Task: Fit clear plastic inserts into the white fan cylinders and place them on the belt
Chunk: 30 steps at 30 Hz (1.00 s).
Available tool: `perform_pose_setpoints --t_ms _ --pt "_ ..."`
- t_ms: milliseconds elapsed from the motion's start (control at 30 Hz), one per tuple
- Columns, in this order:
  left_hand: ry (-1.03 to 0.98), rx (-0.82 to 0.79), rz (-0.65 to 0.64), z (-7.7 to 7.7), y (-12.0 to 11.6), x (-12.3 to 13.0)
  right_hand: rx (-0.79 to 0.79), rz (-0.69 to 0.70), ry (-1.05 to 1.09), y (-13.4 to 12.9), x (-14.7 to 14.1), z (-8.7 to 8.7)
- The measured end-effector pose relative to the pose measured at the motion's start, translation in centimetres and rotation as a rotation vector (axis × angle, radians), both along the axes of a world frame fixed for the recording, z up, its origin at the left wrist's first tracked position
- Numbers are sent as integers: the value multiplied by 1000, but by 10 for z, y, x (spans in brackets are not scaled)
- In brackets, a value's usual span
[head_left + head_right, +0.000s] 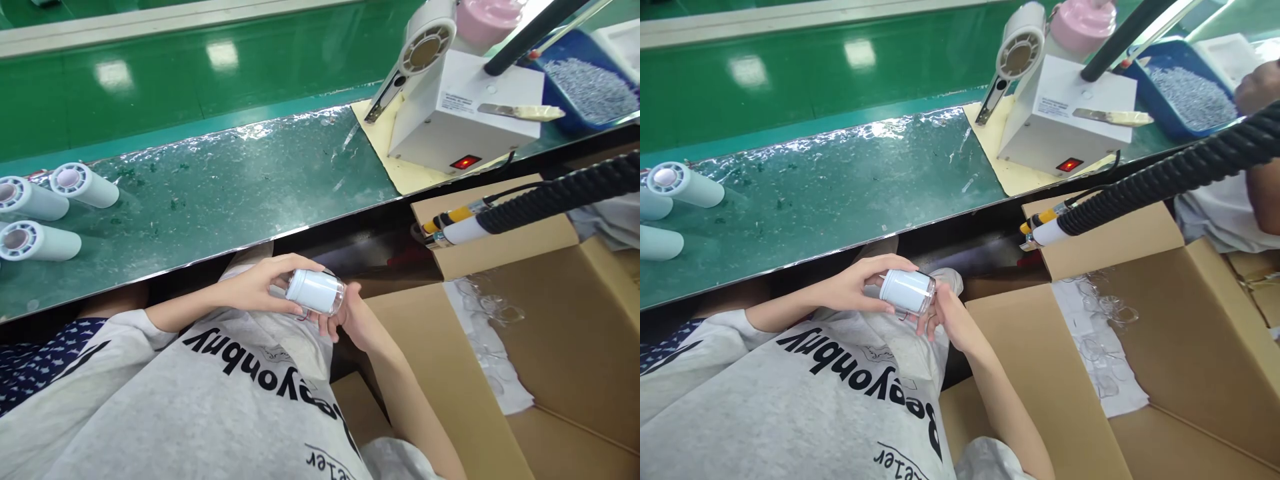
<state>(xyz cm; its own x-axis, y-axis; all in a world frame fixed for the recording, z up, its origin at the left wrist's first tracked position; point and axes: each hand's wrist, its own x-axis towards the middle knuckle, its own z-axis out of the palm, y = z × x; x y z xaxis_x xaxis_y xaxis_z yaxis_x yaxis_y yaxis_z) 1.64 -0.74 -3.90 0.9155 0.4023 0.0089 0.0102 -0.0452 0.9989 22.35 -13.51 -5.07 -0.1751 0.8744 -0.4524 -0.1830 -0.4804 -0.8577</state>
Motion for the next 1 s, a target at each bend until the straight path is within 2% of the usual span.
perform_pose_setpoints --t_ms 100,167,233,267,333,467,567,767,867,1000 --pt "35 -74 45 4 -2 0 451 -114 -447 -7 7 -2" --pt "56 -144 52 4 -4 0 739 -101 -696 -10 11 -3" --pt "79 -211 42 4 -5 0 917 -67 -791 -11 13 -4" --pt "83 -228 27 3 -5 0 941 -66 -780 -12 13 -4" --pt "65 -202 -5 4 -3 -1 864 -91 -656 -12 12 -5" --pt "25 -55 -60 5 2 -3 549 -137 -318 -14 10 -3" --pt "21 -130 -81 3 3 -4 406 -161 -262 -15 10 -3" --pt "74 -306 -101 -12 0 -4 259 -183 -310 -19 7 -8" --pt "99 -339 -106 -17 -2 -4 191 -171 -214 -17 6 -9" --pt "42 -311 -105 -13 -1 -1 156 -205 -83 -16 9 -7"
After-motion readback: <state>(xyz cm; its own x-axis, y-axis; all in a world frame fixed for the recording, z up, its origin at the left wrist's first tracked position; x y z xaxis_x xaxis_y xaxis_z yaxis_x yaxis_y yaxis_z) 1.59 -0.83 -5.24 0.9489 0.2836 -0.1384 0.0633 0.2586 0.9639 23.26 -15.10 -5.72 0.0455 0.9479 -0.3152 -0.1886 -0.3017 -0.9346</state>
